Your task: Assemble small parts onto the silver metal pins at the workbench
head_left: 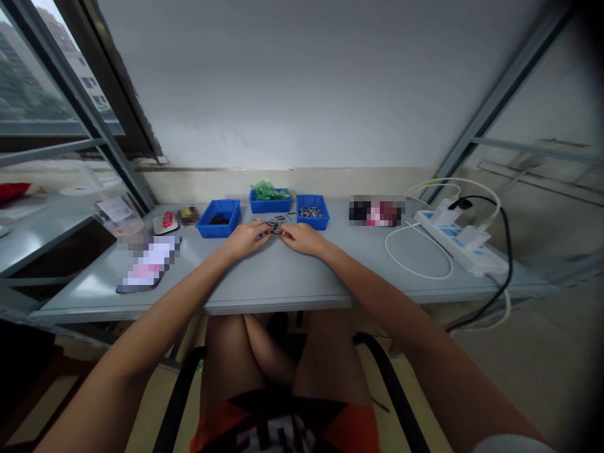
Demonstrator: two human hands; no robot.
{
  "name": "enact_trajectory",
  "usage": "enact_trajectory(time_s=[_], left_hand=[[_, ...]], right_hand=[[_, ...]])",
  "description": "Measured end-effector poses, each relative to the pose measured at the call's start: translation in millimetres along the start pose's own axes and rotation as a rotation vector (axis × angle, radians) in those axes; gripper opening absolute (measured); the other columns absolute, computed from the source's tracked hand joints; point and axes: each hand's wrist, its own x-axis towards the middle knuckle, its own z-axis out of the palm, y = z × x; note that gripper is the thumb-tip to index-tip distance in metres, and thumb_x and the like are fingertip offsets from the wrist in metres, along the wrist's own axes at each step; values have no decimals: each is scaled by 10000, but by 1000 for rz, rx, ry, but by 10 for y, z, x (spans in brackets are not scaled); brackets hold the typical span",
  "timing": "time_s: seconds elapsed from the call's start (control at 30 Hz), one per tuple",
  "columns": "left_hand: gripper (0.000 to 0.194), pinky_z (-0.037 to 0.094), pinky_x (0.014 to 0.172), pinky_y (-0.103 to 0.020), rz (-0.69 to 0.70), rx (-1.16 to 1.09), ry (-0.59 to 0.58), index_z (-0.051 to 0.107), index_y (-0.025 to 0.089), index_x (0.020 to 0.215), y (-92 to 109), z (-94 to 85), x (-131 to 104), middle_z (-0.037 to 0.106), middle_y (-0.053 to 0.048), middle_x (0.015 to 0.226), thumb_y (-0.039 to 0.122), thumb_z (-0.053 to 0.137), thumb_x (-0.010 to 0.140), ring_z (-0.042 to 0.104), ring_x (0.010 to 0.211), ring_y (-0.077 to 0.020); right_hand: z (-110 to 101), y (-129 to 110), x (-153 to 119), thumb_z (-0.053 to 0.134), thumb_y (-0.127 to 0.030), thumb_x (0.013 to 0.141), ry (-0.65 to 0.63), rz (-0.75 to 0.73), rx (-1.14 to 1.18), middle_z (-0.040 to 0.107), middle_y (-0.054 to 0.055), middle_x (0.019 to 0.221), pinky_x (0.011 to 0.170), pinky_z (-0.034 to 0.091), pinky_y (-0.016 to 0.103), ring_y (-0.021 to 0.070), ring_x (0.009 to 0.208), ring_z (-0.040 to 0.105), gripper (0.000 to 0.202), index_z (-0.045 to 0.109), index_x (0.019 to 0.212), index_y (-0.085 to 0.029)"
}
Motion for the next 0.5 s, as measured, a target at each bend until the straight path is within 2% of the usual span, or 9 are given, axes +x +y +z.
enact_trajectory(time_s=[0.2,0.5], left_hand=[[240,495,742,-261,38,-4,-23,651,178,1069,12,2,-2,645,-83,1013,272,485,925,617,856,-158],[215,477,706,-251,2,15,-51,651,171,1036,22,-13,4,646,-72,952,255,503,905,610,809,-158]], right_hand=[[19,5,0,487,-278,918,-32,3,-4,664,25,821,660,345,248,154,745,579,189,605,1042,-200],[9,18,3,492,-263,908,-24,4,-3,666,24,817,660,339,248,153,743,575,184,610,1033,-198]])
